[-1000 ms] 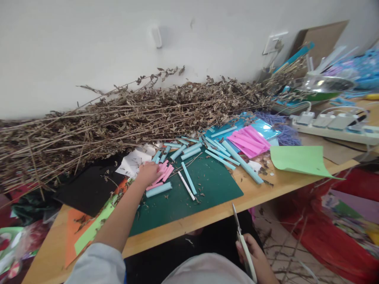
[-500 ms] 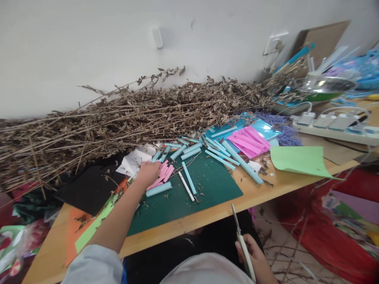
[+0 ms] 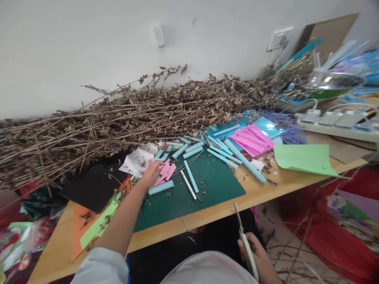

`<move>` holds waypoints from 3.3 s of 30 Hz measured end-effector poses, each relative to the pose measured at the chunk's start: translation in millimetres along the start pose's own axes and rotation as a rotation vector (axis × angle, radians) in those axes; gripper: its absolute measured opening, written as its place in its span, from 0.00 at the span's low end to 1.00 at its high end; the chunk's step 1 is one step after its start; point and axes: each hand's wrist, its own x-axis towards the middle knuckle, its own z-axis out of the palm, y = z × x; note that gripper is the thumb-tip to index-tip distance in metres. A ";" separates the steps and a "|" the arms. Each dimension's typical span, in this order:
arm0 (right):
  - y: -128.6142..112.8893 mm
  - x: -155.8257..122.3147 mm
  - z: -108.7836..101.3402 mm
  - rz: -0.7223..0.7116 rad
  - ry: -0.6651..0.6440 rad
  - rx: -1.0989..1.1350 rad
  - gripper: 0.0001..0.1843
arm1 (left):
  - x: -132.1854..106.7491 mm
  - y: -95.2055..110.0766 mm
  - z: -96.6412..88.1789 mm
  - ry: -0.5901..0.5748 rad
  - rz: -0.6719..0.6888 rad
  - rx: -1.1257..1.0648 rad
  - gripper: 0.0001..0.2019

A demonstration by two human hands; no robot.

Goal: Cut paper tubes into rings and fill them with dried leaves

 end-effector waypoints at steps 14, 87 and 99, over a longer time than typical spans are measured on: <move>0.7 -0.2 0.6 -0.012 -0.004 0.012 0.16 | 14.4 -24.8 7.7 -0.001 -0.093 0.207 0.12; -7.5 15.3 -17.5 -0.206 -0.244 0.103 0.31 | 143.1 160.7 82.9 -0.194 0.485 0.403 0.11; -2.9 20.3 -4.6 0.074 -0.243 0.292 0.35 | 57.6 145.0 32.4 -0.199 0.228 0.239 0.09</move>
